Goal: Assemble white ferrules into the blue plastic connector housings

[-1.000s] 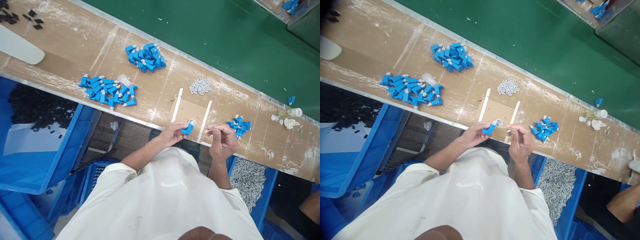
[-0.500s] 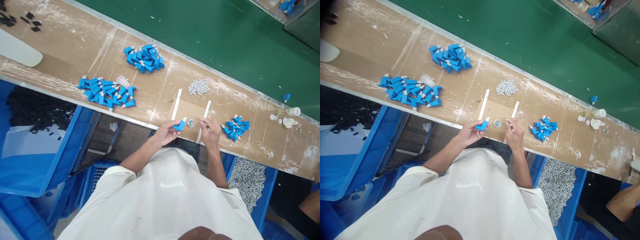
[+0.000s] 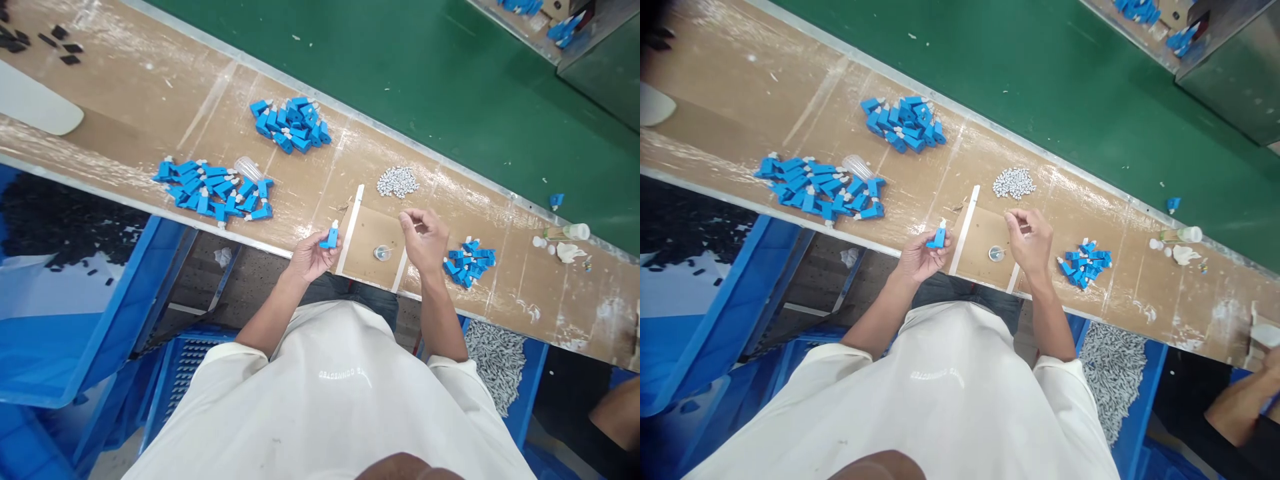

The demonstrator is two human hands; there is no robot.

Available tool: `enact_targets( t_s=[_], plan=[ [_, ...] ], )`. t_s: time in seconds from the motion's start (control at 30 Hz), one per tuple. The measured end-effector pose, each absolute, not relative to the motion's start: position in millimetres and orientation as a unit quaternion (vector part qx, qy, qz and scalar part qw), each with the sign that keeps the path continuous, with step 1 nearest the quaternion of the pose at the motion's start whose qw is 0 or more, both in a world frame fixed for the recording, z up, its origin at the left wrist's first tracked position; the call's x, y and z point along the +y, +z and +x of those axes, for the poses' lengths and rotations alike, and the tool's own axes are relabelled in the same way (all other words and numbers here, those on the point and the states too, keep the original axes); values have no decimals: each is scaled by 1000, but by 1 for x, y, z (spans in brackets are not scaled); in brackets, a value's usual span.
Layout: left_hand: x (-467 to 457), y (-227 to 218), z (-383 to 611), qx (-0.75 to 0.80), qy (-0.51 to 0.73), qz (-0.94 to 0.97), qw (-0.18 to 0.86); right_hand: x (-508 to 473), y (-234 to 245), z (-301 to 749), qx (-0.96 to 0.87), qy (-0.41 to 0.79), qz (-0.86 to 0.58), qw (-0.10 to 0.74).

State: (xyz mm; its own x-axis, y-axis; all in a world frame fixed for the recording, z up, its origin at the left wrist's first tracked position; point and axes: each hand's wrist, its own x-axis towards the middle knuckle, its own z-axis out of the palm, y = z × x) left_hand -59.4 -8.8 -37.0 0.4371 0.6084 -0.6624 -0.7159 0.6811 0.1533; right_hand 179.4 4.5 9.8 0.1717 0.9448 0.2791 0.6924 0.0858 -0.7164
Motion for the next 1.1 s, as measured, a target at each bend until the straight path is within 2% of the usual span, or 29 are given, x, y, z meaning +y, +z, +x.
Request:
enact_targets(
  t_s=[0.3,0.7,0.93,1.03,1.1],
  plan=[
    [-13,-46,-54,340,394,-44,852,81,-33,201,-679,189,-669,237],
    [-12,-57,-52,317,391,-18,864,91,-50,187,-708,167,-654,207],
    [-13,-60,-52,295,394,5,871,99,-49,180,-725,137,-661,138],
    [-12,-59,-52,293,393,9,871,102,-41,175,-717,157,-664,140],
    [-12,-58,-52,298,396,1,868,100,-31,174,-686,224,-671,173]
  ],
)
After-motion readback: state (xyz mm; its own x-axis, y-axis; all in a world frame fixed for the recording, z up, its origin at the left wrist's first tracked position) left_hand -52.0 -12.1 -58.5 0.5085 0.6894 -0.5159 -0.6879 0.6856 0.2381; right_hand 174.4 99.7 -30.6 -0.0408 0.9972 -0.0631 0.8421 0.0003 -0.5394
